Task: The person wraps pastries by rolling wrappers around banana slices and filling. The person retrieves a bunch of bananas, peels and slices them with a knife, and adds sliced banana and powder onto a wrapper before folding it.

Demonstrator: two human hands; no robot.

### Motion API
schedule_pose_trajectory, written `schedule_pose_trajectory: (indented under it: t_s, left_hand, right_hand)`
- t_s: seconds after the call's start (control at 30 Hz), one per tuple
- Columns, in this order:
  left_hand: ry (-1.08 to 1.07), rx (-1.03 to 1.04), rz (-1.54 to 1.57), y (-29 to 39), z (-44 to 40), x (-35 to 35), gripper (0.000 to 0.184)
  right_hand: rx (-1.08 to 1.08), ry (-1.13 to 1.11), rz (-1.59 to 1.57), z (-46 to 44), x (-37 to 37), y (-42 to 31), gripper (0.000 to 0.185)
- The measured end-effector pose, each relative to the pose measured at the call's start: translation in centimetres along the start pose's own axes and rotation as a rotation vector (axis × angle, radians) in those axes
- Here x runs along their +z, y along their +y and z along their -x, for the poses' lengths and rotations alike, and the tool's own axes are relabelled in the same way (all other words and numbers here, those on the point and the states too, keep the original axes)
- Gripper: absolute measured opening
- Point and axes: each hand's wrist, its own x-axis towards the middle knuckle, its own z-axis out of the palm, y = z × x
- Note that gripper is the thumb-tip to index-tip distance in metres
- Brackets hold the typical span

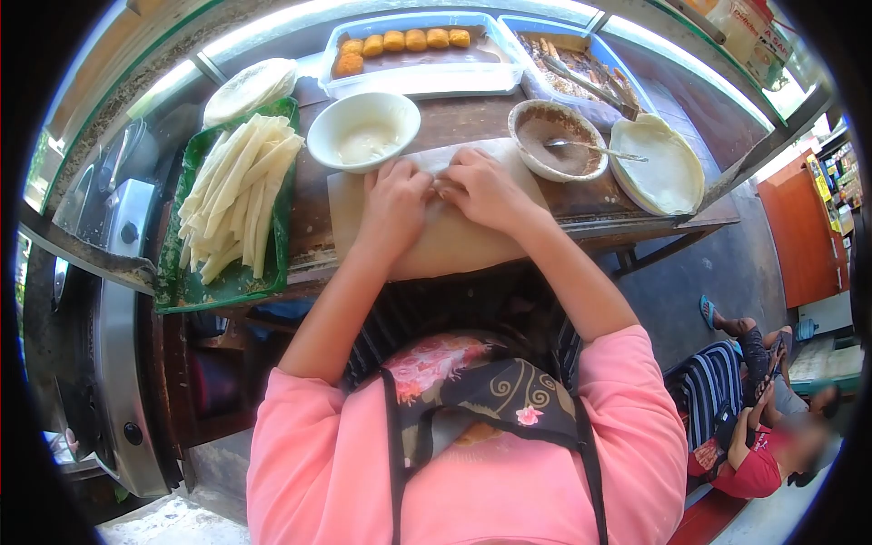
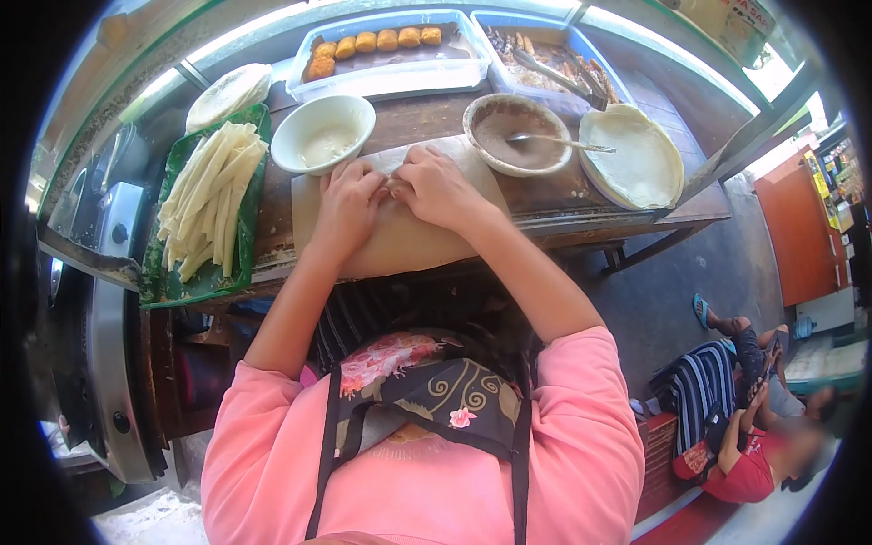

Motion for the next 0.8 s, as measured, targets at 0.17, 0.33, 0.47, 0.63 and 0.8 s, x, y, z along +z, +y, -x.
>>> schedule_pose_trajectory:
  t_s: [0.17, 0.33, 0.47, 0.63, 0.8]
  left_hand:
    - [0.055, 0.034, -0.012, -0.2, 0.0, 0.7, 0.007]
    - [0.017, 0.016, 0.042, -0.7, 0.0, 0.8, 0.005]
    - [-0.006, 0.078, 0.265, -0.8, 0.4, -0.7, 0.003]
    - [0.005, 0.162, 0.239, -0.7, 1.8, -3.0, 0.006]
    - [0.047, 0.143, 0.211, -0.5, 3.1, -3.1, 0.009]
  right_hand:
    - [0.131, -0.113, -0.004, -0.2, 0.3, 0.8, 0.009]
    - [0.084, -0.165, 0.091, -2.7, -1.2, 0.7, 0.021]
    - [0.002, -0.108, 0.123, -7.2, -0.9, -1.3, 0.039]
    - [-0.029, -0.437, 0.273, -11.2, 3.5, -2.2, 0.053]
    - [-0.064, -0.612, 0.305, -12.3, 5.9, -1.6, 0.046]
